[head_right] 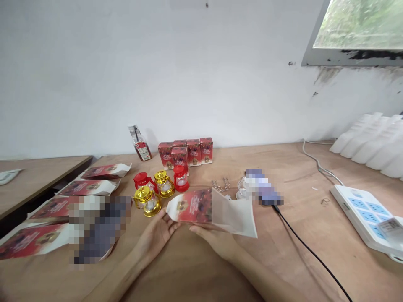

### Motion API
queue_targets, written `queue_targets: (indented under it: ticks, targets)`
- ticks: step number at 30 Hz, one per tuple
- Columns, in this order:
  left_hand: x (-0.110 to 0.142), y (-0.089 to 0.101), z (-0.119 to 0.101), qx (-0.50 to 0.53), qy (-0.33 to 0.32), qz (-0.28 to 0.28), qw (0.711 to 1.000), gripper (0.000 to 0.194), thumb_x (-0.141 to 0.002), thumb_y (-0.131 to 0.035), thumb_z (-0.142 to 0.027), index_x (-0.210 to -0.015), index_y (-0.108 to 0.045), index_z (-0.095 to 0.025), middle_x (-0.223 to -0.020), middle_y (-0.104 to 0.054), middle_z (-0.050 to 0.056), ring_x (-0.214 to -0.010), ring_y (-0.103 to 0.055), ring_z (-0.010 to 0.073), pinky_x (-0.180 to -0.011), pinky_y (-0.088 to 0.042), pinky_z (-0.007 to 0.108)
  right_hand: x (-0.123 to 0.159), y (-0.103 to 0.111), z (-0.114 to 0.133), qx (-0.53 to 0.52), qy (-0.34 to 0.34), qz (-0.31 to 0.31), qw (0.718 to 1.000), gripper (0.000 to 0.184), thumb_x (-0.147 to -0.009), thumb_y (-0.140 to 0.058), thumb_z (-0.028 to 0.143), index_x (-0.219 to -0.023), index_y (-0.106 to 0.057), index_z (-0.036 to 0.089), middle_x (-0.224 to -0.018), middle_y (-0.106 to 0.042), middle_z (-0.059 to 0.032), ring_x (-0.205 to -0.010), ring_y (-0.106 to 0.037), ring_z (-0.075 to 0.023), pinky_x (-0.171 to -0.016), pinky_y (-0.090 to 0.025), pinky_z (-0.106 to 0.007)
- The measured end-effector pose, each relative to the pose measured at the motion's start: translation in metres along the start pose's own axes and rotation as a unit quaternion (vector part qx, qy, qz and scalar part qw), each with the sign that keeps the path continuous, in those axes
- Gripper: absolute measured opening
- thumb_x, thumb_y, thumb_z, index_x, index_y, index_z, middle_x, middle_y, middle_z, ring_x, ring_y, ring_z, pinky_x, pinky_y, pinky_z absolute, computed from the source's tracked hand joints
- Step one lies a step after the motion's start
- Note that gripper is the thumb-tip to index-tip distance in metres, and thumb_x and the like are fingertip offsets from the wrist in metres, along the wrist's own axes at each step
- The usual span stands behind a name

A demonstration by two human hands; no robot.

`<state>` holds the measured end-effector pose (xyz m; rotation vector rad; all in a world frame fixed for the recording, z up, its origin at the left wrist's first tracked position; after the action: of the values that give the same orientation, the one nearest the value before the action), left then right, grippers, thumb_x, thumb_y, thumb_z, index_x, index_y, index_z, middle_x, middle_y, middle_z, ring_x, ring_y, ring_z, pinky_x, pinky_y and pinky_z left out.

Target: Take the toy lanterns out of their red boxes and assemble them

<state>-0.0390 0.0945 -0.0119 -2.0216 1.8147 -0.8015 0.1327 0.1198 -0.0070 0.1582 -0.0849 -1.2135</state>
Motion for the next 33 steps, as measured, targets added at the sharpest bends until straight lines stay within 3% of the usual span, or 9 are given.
queue_targets:
  ticks: [3, 8, 15, 17, 21, 25, 27, 30, 33]
  targets:
    - [0.004, -0.007, -0.001, -0.038, -0.023, 0.051, 0.998, 0.033, -0.065, -0.075, -0.04, -0.089, -0.062, -0.02, -0.092, -0.064, 0.004, -0.085, -0.058, 0.0175, -0.075, -0.044, 0.028, -0.001, 0.002, 0.004, -0.043, -0.041, -0.043, 0.997, 0.024, -0.066, -0.071, 0.039, -0.088, -0.073, 0.031, -0.1, -0.072, -0.0004, -0.1, -0.064, -0.028, -0.091, -0.049, -0.041]
    - [0.009, -0.012, -0.009, -0.119, -0.075, 0.071, 0.987, 0.037, -0.061, -0.078, -0.038, -0.089, -0.062, -0.019, -0.074, -0.057, -0.001, -0.066, -0.047, 0.0105, -0.061, -0.036, 0.021, -0.004, 0.005, 0.005, -0.105, -0.021, -0.094, 0.99, 0.037, -0.063, -0.074, 0.038, -0.098, -0.069, 0.028, -0.1, -0.071, -0.0033, -0.102, -0.062, -0.0275, -0.095, -0.047, -0.044]
    - [0.014, -0.017, -0.002, -0.288, -0.118, 0.123, 0.943, 0.025, -0.067, -0.072, -0.035, -0.082, -0.061, -0.018, -0.069, -0.056, 0.0, -0.063, -0.048, 0.0125, -0.06, -0.037, 0.023, -0.008, -0.005, -0.004, -0.207, 0.021, -0.014, 0.978, 0.041, -0.066, -0.074, 0.04, -0.103, -0.065, 0.024, -0.103, -0.07, -0.005, -0.104, -0.06, -0.0249, -0.097, -0.043, -0.042]
    - [0.016, -0.017, -0.004, -0.377, -0.156, 0.114, 0.906, 0.019, -0.071, -0.07, -0.032, -0.082, -0.062, -0.019, -0.073, -0.06, 0.002, -0.067, -0.051, 0.0152, -0.065, -0.039, 0.026, -0.009, -0.006, -0.007, -0.248, 0.019, -0.021, 0.968, 0.043, -0.064, -0.076, 0.038, -0.103, -0.063, 0.025, -0.099, -0.07, -0.0042, -0.101, -0.061, -0.0236, -0.095, -0.044, -0.041]
    - [0.023, -0.023, -0.015, -0.541, -0.269, 0.119, 0.788, 0.007, -0.075, -0.063, -0.025, -0.081, -0.062, -0.02, -0.072, -0.06, 0.002, -0.068, -0.053, 0.0167, -0.067, -0.04, 0.028, -0.012, 0.001, -0.006, -0.373, 0.005, -0.082, 0.924, 0.048, -0.063, -0.078, 0.034, -0.107, -0.06, 0.027, -0.094, -0.07, -0.0008, -0.093, -0.063, -0.0201, -0.088, -0.049, -0.037]
    - [0.028, -0.032, -0.012, -0.632, -0.332, 0.185, 0.675, 0.031, -0.082, -0.052, -0.021, -0.112, -0.056, -0.023, -0.076, -0.06, 0.001, -0.072, -0.053, 0.0165, -0.07, -0.04, 0.029, -0.015, 0.011, 0.001, -0.454, -0.015, -0.125, 0.882, 0.048, -0.061, -0.079, 0.028, -0.105, -0.06, 0.026, -0.088, -0.071, 0.0019, -0.077, -0.064, -0.016, -0.073, -0.053, -0.03]
    - [0.031, -0.034, -0.007, -0.658, -0.341, 0.21, 0.638, 0.033, -0.084, -0.049, -0.02, -0.116, -0.055, -0.025, -0.076, -0.06, 0.001, -0.073, -0.053, 0.0162, -0.07, -0.04, 0.029, -0.016, 0.013, 0.003, -0.474, -0.025, -0.124, 0.871, 0.046, -0.062, -0.078, 0.028, -0.105, -0.061, 0.026, -0.088, -0.071, 0.0021, -0.076, -0.064, -0.0157, -0.07, -0.053, -0.028]
    - [0.032, -0.033, -0.009, -0.628, -0.364, 0.177, 0.664, 0.022, -0.085, -0.047, -0.018, -0.103, -0.061, -0.022, -0.076, -0.061, 0.002, -0.072, -0.054, 0.015, -0.07, -0.041, 0.028, -0.016, 0.014, 0.002, -0.486, -0.03, -0.116, 0.866, 0.044, -0.064, -0.076, 0.029, -0.105, -0.06, 0.026, -0.093, -0.071, 0.0018, -0.084, -0.064, -0.0178, -0.073, -0.052, -0.03]
    - [0.027, -0.018, -0.024, -0.526, -0.362, 0.051, 0.768, 0.014, -0.085, -0.047, -0.022, -0.084, -0.06, -0.018, -0.071, -0.059, 0.002, -0.066, -0.054, 0.0135, -0.064, -0.041, 0.025, -0.017, 0.012, -0.001, -0.483, -0.036, -0.107, 0.868, 0.041, -0.065, -0.075, 0.03, -0.103, -0.061, 0.025, -0.095, -0.071, 0.0009, -0.085, -0.065, -0.0197, -0.073, -0.052, -0.032]
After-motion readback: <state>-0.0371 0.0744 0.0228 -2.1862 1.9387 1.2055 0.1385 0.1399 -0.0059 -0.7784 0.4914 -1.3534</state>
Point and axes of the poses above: each hand's wrist, its own x-axis away from the middle knuckle, its own y-axis out of the back of the hand, z = x × y, the point moved 6 cm from there along -x, towards the middle knuckle
